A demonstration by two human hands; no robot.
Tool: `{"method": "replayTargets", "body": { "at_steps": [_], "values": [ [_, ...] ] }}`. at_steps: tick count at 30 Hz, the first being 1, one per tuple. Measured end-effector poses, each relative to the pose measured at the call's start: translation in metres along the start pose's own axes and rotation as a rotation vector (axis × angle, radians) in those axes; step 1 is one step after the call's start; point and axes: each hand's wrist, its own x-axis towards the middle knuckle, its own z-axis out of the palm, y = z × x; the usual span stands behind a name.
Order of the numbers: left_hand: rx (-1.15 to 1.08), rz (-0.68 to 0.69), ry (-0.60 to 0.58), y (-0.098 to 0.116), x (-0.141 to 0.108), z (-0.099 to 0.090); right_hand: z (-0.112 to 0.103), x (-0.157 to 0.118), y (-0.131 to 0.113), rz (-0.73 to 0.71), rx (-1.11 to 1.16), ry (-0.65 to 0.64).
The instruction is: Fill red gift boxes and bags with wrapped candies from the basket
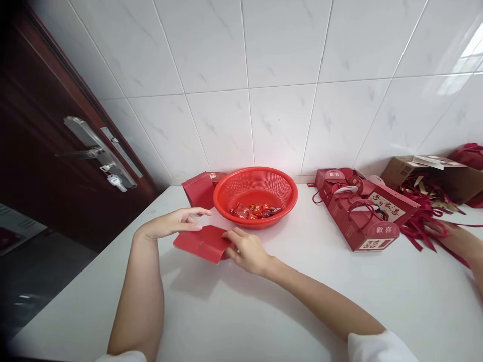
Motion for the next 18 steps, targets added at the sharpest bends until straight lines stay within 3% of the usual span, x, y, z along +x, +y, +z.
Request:
{"method": "replayTargets", "body": {
  "at_steps": [3,6,10,18],
  "values": [
    [-0.013,0.065,-0.039,0.016,-0.002,0.009,-0.024,-0.007,0.007,0.036,0.277,0.027],
    [0.040,0.108,-0.052,0.026,0.002,0.019,-0.046,-0.014,0.013,0.087,0.438,-0.078],
    [0.156,0.251,0.049,0.033,0.009,0.032,-0.064,-0.021,0.022,0.148,0.464,-0.109],
    [0.283,0.354,0.046,0.050,0.004,0.053,-0.083,-0.025,0.020,0.153,0.516,0.044]
  ]
}}
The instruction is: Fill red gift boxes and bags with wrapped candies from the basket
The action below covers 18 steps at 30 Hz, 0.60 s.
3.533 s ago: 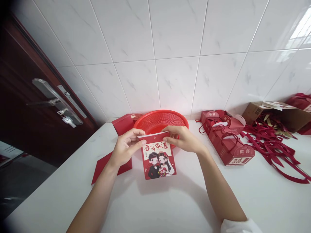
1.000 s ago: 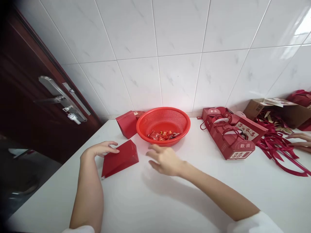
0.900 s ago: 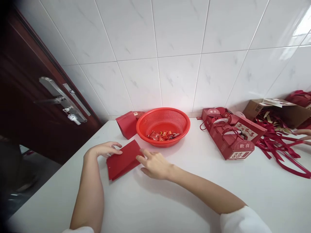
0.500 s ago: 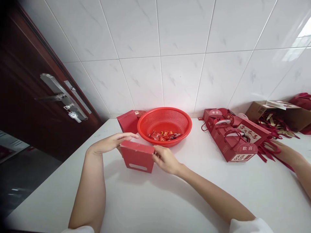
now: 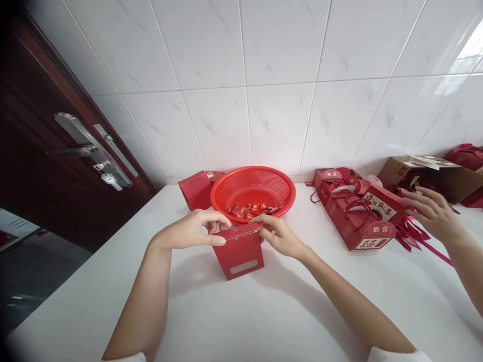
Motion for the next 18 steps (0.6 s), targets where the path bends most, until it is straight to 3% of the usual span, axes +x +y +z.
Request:
{"method": "replayTargets", "body": {
  "at_steps": [6,12,15,18],
  "values": [
    [-0.042,0.068,0.019,0.003,0.005,0.004,0.002,-0.002,-0.017,-0.008,0.048,0.081],
    [-0.188,0.065,-0.220,-0.006,0.013,0.007,0.008,-0.004,-0.013,0.125,0.122,0.007],
    [-0.223,0.048,-0.267,-0.009,0.018,0.009,-0.002,-0.001,-0.017,0.153,0.099,-0.041],
    [-0.263,0.041,-0.277,-0.010,0.023,0.010,-0.023,0.013,-0.022,0.108,0.023,0.081]
  ]
}}
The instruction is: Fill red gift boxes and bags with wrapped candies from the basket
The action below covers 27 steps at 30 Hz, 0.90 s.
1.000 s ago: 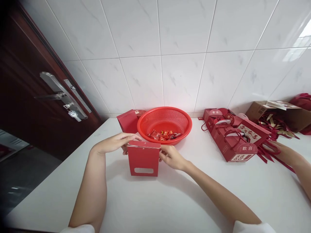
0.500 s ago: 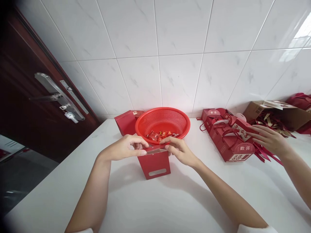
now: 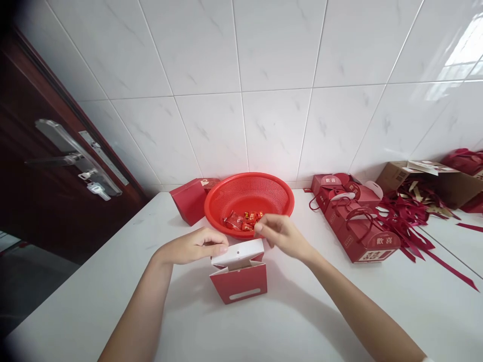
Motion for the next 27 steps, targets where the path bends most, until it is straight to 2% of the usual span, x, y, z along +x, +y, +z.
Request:
{"method": "replayTargets", "body": {
  "at_steps": [3,5,9,11,15,20,24,27],
  "values": [
    [-0.019,0.011,-0.010,0.000,0.003,0.000,-0.021,0.028,0.000,-0.055,-0.127,0.142],
    [-0.023,0.018,-0.008,-0.001,0.004,0.000,-0.031,0.050,0.008,-0.056,-0.242,0.156],
    [-0.065,0.026,-0.008,-0.002,0.007,0.000,-0.037,0.090,0.033,0.147,-0.639,-0.080],
    [-0.071,0.030,0.016,-0.004,0.009,0.000,-0.034,0.101,0.047,0.226,-0.711,-0.178],
    [-0.131,0.063,0.075,-0.011,0.013,0.001,-0.026,0.109,0.070,0.260,-0.718,-0.262],
    [-0.235,0.089,0.203,-0.019,0.025,-0.006,-0.023,0.108,0.083,0.220,-0.699,-0.265],
    [-0.101,0.020,0.283,-0.021,0.057,-0.023,-0.025,0.106,0.083,0.217,-0.651,-0.238],
    [0.089,-0.049,0.310,-0.027,0.090,-0.037,-0.029,0.105,0.080,0.208,-0.593,-0.133]
  ]
}}
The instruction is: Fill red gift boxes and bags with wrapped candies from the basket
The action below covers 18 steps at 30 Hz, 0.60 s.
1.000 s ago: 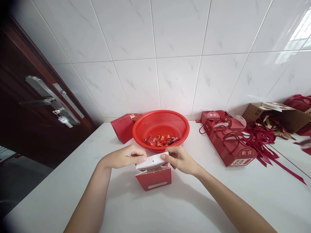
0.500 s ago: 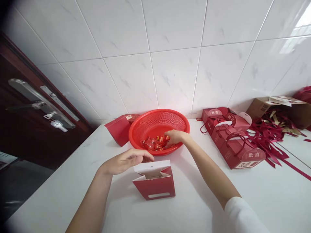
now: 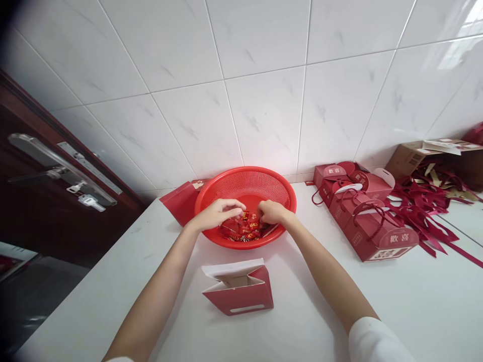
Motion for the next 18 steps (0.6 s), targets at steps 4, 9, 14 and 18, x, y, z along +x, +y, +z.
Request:
{"method": "replayTargets", "body": {
  "at_steps": [4,9,14,18],
  "values": [
    [0.266,-0.041,-0.111,-0.015,0.031,0.004,-0.005,0.000,-0.002,0.057,0.121,0.254],
    [0.417,-0.079,-0.212,-0.026,0.028,0.016,-0.003,0.002,-0.008,0.083,0.363,0.468],
    [0.620,-0.039,-0.257,-0.013,0.017,0.031,-0.006,-0.002,-0.009,0.092,0.648,0.547],
    [0.707,-0.027,-0.282,-0.005,0.016,0.038,-0.010,-0.003,-0.009,0.114,0.836,0.538]
  ]
}}
